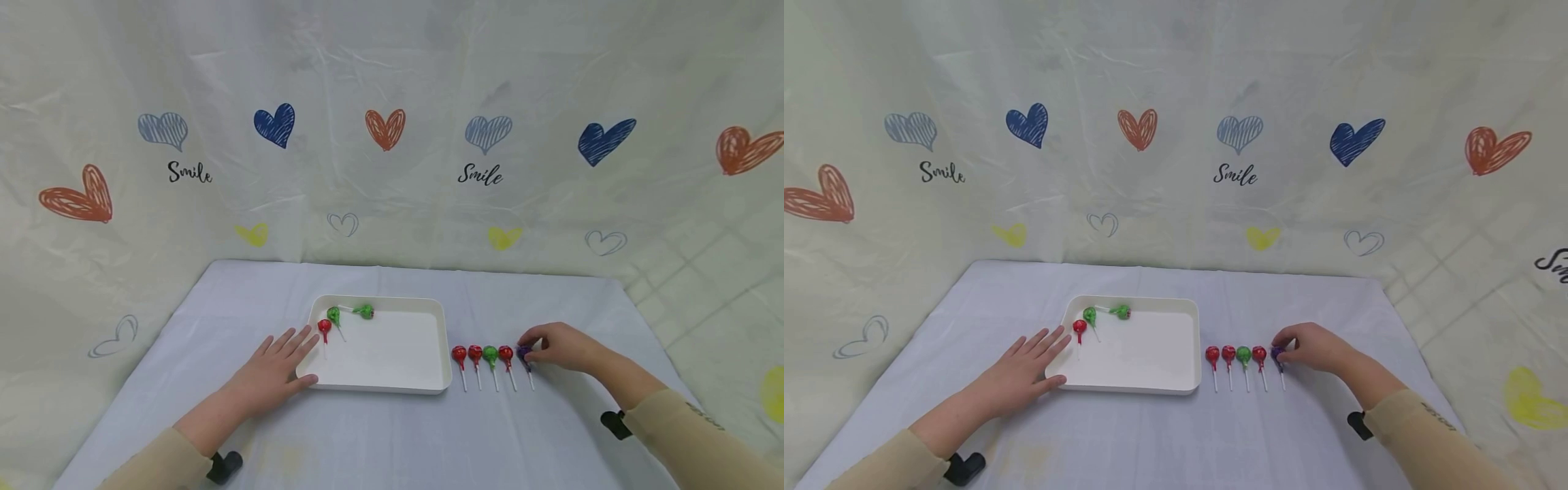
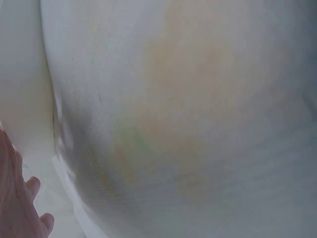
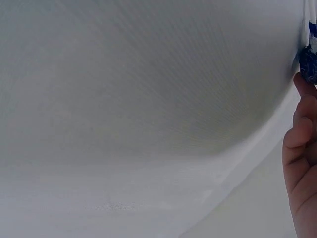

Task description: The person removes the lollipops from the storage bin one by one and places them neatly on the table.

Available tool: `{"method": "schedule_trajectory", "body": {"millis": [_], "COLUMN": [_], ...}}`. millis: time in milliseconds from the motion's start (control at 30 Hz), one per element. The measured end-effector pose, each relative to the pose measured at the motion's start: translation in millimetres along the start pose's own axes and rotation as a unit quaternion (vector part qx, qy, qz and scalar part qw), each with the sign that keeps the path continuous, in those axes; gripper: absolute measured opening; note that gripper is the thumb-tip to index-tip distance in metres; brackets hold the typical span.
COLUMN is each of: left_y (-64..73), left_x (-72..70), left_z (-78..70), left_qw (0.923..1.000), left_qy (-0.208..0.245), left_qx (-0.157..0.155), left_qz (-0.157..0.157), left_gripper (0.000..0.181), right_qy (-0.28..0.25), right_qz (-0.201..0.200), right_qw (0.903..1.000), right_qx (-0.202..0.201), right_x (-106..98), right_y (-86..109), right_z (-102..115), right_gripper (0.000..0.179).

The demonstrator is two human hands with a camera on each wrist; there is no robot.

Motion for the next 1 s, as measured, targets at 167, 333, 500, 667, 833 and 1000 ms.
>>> {"method": "schedule_trajectory", "body": {"millis": [167,333,500,667,833,1000], "left_y": [0.0,-0.1,-0.2,0.5,0.9,1.3], "left_x": [2.0,5.2,3.7,2.3,0.7,-0.5], "left_z": [2.4,5.0,3.2,0.9,-0.4,-0.5], "left_qw": [1.0000,1.0000,1.0000,0.9999,0.9999,0.9999], "left_qy": [0.002,0.004,-0.001,-0.008,-0.011,-0.010], "left_qx": [-0.002,-0.007,-0.006,-0.007,-0.006,-0.005], "left_qz": [-0.004,-0.006,-0.001,0.010,0.011,0.010], "left_gripper": [0.081,0.082,0.082,0.081,0.081,0.082], "right_qy": [0.006,0.023,0.034,0.028,0.024,0.010], "right_qz": [-0.002,-0.002,-0.003,-0.002,-0.004,-0.005], "right_qw": [0.9999,0.9994,0.9989,0.9989,0.9988,0.9995], "right_qx": [-0.009,-0.025,-0.033,-0.038,-0.042,-0.030], "right_x": [-0.5,-0.2,0.1,-0.1,0.7,1.6], "right_y": [-0.4,-2.4,-3.5,-0.2,2.1,2.9], "right_z": [-1.0,1.4,2.8,8.2,8.3,3.8], "right_gripper": [0.026,0.026,0.030,0.035,0.029,0.028]}}
Point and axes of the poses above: each hand's wrist, its own y-axis away from the middle knuckle, its own x-axis out of the palm, z = x × y, the point moved 6 cm from there along -y, towards the middle knuckle, and after that the axes turned 8 degrees about -z, right-handed, at the moved point
